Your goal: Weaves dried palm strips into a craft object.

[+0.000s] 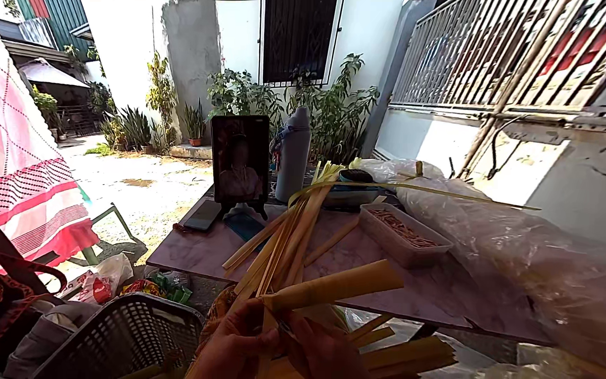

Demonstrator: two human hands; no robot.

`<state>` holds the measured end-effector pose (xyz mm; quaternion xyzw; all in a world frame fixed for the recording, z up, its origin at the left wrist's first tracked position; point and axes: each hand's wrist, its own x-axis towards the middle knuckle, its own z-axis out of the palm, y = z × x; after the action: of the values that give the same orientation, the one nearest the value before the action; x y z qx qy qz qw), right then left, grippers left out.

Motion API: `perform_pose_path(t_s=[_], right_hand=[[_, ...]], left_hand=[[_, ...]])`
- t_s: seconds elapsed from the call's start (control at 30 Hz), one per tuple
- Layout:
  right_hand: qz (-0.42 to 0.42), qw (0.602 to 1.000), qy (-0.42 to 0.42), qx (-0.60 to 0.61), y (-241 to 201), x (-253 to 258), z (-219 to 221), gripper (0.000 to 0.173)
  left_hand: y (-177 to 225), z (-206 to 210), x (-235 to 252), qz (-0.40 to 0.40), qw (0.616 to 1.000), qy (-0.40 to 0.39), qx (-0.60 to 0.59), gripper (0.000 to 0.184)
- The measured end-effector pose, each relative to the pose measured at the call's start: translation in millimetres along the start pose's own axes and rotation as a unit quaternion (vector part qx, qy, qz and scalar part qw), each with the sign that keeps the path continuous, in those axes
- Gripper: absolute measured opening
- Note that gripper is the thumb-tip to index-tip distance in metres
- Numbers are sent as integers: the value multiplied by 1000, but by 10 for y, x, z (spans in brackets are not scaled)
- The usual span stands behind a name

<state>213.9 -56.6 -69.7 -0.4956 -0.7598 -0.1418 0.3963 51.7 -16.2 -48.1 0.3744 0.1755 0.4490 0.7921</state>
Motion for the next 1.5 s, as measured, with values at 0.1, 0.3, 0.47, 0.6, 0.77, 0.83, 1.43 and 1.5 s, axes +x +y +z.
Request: perform_pose_path(t_s=[0.1,0.3,0.47,0.6,0.77,0.83,1.43,1.5], right_hand=[[8,1000,1,24,8,11,2,29],[-15,999,-4,45,143,32,63,33],[-16,996,-5,87,161,-34,50,32],[116,947,17,301,195,-117,-61,39],[369,755,43,540,120,99,-190,29],[387,735,52,554,159,119,-155,31],[295,799,-89,516,215,206,30,24],[280,792,-120,529,112,238,92,24]], left_hand=[[-7,20,-9,-11,999,-27,24,47],[-1,-48,-12,-28,998,-45,28,61],[34,-65,-34,-15,999,-33,3,64],[20,-157,-37,14,998,-44,-37,58],[-138,-97,4,-5,998,-39,-38,39],[-179,-32,40,-27,998,5,-49,21],[898,-741,-523,167,922,302,172,30],[1140,-1014,-747,229,841,346,348,22]])
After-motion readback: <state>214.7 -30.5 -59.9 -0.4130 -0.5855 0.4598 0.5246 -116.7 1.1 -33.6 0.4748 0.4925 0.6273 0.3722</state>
